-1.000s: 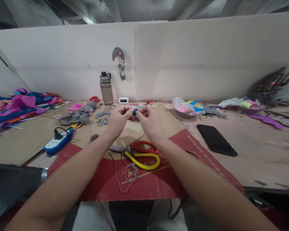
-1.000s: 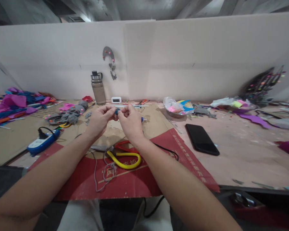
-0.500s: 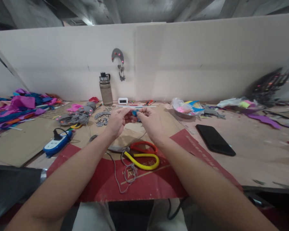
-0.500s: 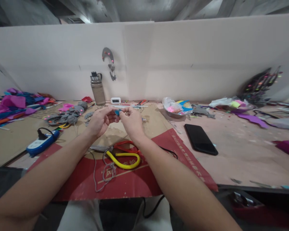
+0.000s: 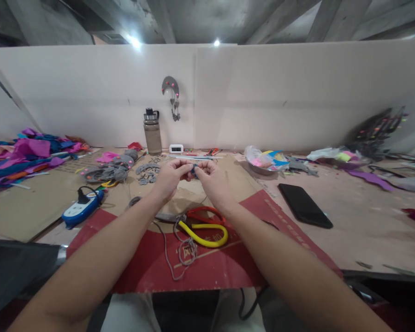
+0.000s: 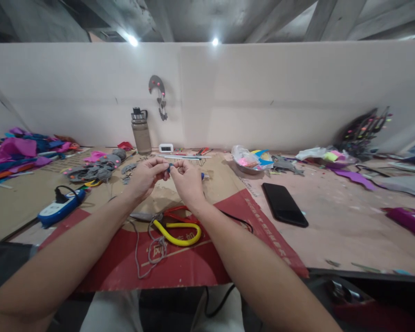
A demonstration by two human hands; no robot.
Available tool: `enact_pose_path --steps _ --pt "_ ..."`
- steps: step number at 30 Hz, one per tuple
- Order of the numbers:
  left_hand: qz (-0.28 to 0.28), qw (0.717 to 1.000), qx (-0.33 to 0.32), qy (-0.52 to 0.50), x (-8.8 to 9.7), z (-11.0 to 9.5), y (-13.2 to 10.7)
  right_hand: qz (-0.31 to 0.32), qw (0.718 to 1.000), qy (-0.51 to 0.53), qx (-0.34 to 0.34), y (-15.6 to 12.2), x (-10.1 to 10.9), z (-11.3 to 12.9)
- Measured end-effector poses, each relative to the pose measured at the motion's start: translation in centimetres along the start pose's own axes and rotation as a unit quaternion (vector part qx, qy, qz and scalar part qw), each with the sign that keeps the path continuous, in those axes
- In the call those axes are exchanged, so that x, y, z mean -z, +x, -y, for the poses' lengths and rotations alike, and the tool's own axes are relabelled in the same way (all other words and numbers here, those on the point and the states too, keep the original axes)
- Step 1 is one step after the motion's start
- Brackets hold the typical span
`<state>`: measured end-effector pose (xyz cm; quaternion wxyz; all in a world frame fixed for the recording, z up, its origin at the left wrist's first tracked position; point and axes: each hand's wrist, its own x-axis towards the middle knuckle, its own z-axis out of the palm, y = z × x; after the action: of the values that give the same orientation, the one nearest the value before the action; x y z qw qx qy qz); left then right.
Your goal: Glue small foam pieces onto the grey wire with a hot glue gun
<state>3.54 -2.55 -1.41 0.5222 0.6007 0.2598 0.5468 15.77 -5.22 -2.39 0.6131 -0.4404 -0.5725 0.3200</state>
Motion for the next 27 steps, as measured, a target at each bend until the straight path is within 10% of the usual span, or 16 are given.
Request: enact_pose_path --steps 27 --pt "0.009 0.992 0.090 -0.085 0.1 1.9 0.2 -0.062 0.996 -0.062 -0.004 -0.6 -0.5 -1.1"
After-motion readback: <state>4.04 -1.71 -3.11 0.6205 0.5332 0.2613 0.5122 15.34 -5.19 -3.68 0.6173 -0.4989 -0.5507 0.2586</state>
